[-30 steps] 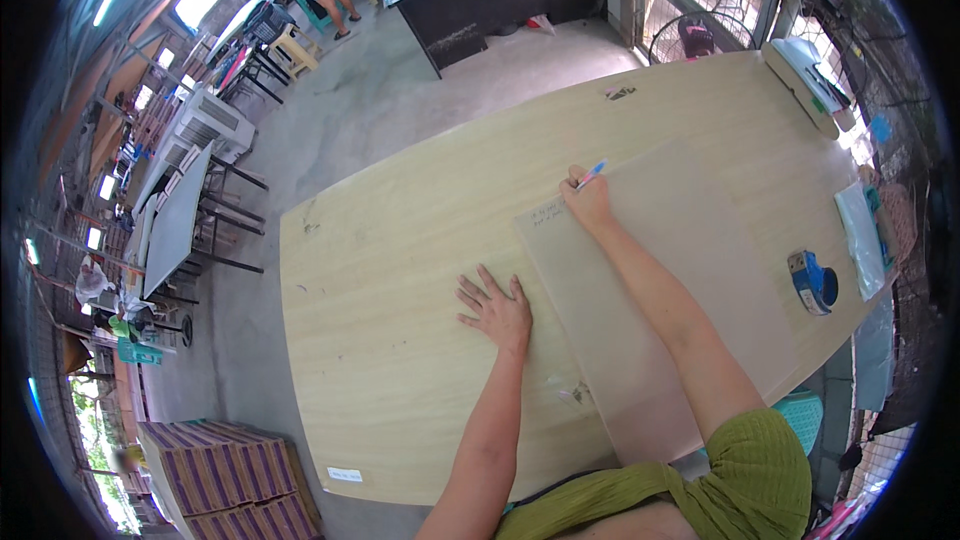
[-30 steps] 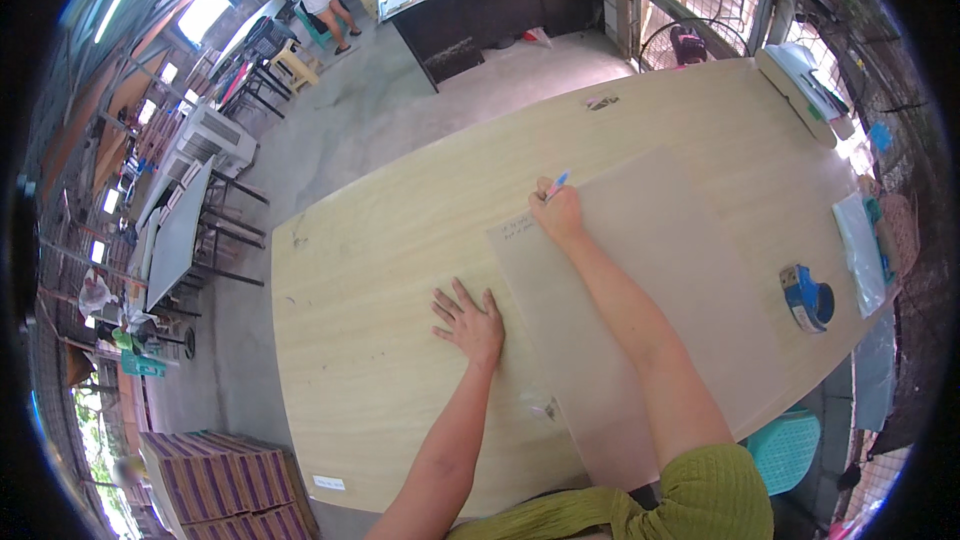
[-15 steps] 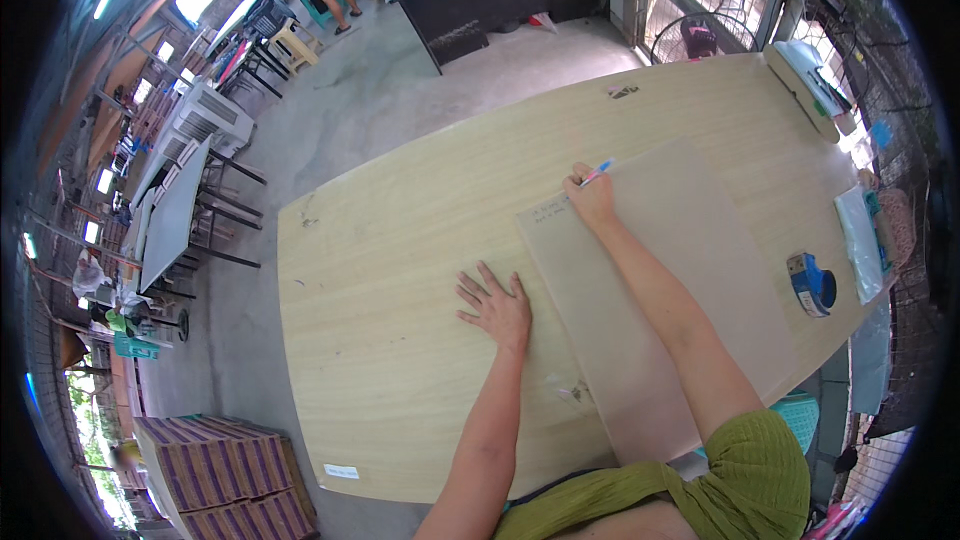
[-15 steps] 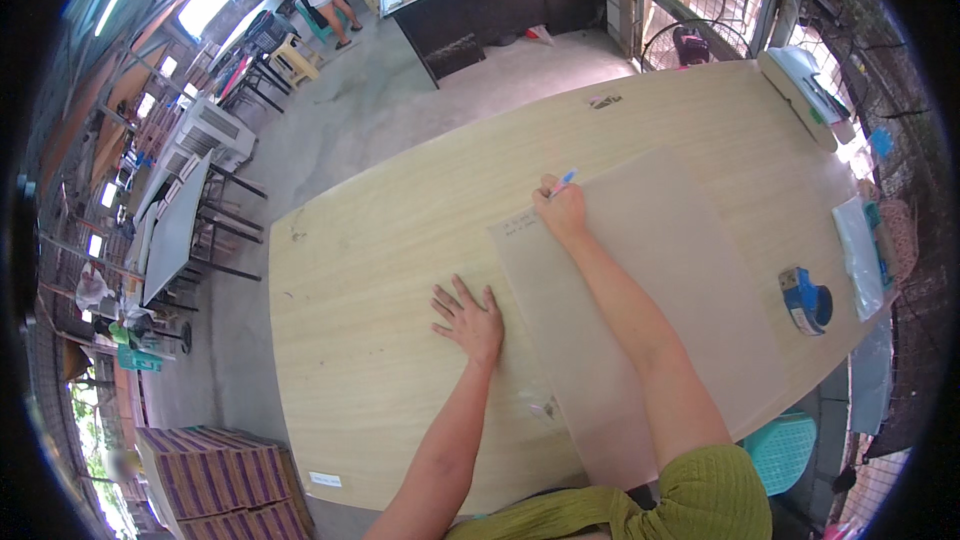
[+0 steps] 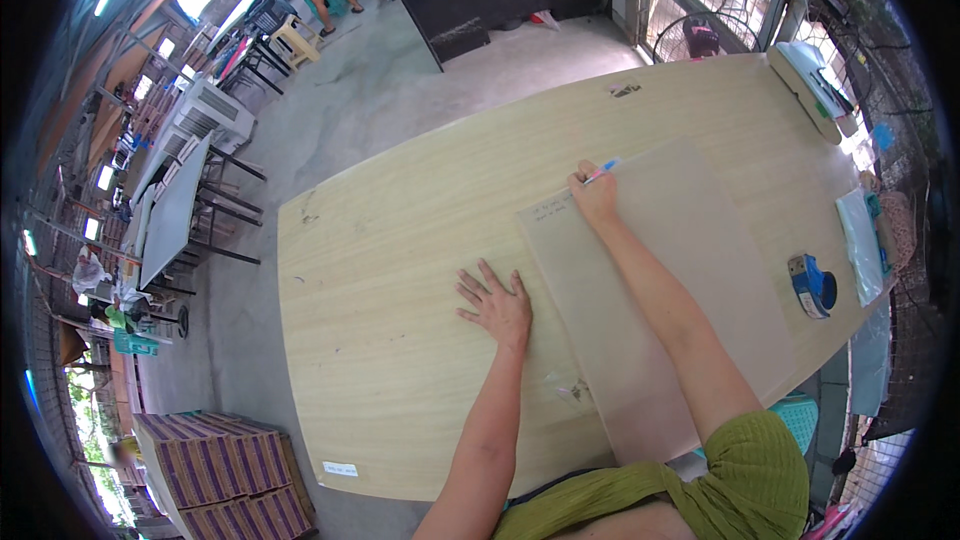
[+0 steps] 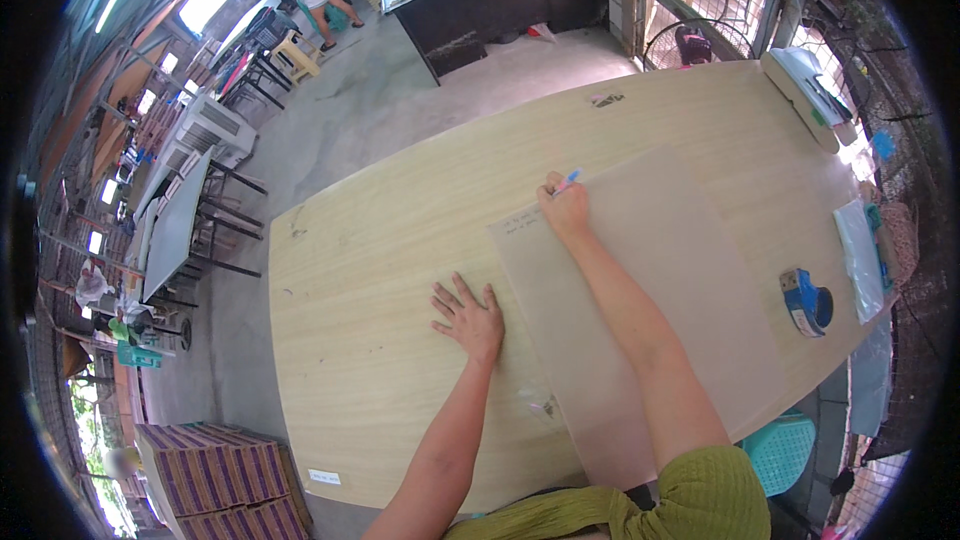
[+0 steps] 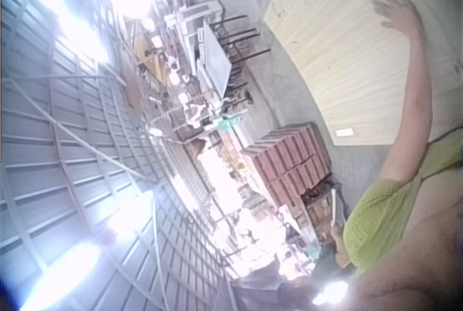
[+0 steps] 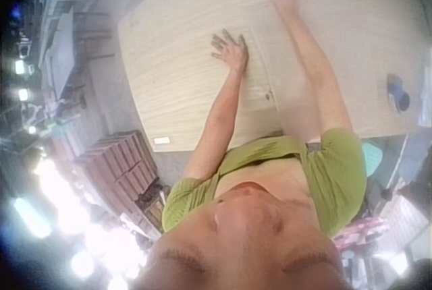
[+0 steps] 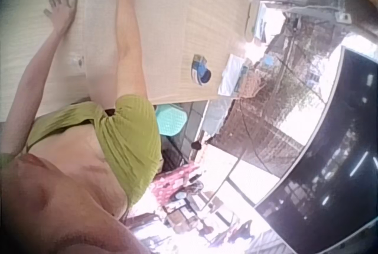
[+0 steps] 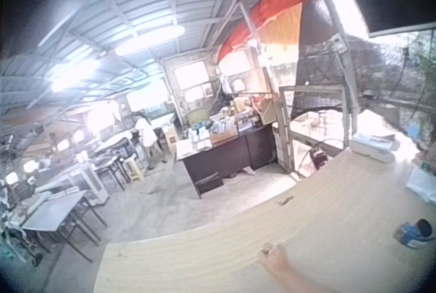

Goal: The person places a flat cardboard package onto a table and writes information on its surface using a blue pen, before moving to a cabinet to retrieve a pink bag.

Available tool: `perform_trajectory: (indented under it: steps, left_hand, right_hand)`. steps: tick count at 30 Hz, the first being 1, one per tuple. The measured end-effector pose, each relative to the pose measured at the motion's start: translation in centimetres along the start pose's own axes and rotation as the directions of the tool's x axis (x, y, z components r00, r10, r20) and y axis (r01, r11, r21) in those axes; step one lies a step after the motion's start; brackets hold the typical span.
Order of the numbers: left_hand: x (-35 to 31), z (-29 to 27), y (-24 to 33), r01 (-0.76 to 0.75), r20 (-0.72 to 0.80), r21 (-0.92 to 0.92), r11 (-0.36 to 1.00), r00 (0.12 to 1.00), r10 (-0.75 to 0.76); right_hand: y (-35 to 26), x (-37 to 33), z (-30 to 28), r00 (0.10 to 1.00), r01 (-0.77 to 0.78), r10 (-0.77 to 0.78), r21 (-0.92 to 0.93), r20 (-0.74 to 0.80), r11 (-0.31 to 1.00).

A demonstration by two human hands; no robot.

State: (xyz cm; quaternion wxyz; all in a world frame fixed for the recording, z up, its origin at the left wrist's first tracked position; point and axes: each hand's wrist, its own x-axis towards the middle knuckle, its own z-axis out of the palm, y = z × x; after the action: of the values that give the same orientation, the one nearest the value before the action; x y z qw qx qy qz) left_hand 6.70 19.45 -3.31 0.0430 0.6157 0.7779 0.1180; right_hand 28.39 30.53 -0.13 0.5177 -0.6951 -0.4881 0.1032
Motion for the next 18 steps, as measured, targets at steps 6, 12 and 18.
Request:
perform_trajectory:
  steps: [6, 12, 18]
  left_hand:
    - [0.0, 0.0, -0.1, 0.007, 0.009, -0.003, 1.0, 1.0, -0.007]
    - [-0.1, 0.0, 0.4, 0.0, 0.022, -0.024, 1.0, 1.0, 0.0]
    - [0.0, -0.2, 0.3, 0.01, 0.027, -0.01, 1.0, 1.0, -0.01]
  right_hand:
    - [-0.5, -0.2, -0.2, 0.999, -0.005, 0.004, 0.031, 0.036, 1.0]
    - [0.5, 0.0, 0.2, 0.996, 0.049, -0.04, 0.105, -0.084, 0.993]
    - [0.2, -0.1, 0.2, 0.992, 0.053, -0.054, -0.01, -0.118, 0.999]
